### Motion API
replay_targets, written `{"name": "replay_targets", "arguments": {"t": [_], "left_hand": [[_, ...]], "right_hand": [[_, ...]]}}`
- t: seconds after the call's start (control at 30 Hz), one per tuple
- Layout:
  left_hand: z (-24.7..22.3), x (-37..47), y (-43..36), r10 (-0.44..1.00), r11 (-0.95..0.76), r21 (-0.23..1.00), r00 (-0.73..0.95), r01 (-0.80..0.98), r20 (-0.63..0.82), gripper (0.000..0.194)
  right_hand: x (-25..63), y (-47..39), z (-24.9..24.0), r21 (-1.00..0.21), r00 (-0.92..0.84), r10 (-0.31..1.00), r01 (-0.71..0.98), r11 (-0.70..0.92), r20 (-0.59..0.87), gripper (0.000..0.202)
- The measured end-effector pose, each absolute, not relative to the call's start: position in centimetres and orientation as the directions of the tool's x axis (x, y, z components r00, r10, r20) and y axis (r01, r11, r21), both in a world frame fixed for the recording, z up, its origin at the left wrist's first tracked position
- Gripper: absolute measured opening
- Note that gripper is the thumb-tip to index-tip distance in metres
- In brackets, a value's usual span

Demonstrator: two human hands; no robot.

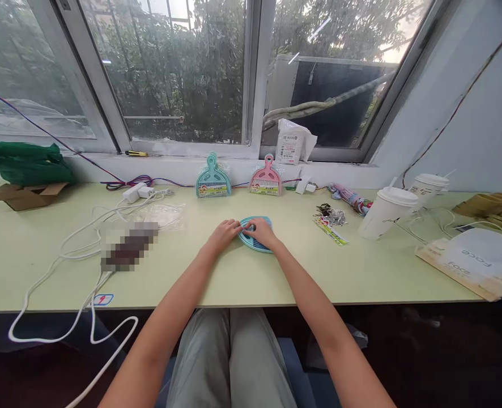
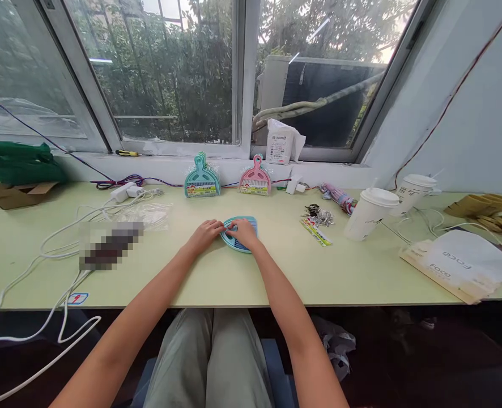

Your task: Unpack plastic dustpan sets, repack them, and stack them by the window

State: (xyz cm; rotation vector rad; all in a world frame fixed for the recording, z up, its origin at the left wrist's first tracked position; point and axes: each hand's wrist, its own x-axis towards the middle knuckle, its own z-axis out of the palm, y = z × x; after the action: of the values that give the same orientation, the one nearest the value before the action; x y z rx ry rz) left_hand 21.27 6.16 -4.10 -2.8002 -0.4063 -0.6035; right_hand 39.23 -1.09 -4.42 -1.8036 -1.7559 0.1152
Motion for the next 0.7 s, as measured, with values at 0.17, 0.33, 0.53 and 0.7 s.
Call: {"name": "replay_targets", "arguments": {"t": [0.17,0.33,0.53,0.7], "left_hand": [[-4.5,21.7,6.1,0.242,-0.922,-0.192,0.887,0.337,0.393,0.026],[-4.5,21.7,5.8,0.262,-0.921,-0.178,0.888,0.348,0.378,0.025],[-4.4,21.5,6.0,0.246,-0.923,-0.180,0.883,0.339,0.401,0.032],[-4.5,21.6,6.3,0.238,-0.932,-0.159,0.880,0.326,0.411,0.034]], "right_hand": [[39.3,-0.6,-5.1,-0.501,0.136,0.933,0.864,0.053,0.334,0.013],[39.1,-0.9,-4.8,-0.482,0.132,0.937,0.875,0.043,0.322,0.012],[38.8,-1.6,-4.0,-0.437,0.109,0.942,0.898,0.043,0.316,0.014],[38.7,-1.8,-3.7,-0.414,0.105,0.946,0.910,0.034,0.308,0.014]]}}
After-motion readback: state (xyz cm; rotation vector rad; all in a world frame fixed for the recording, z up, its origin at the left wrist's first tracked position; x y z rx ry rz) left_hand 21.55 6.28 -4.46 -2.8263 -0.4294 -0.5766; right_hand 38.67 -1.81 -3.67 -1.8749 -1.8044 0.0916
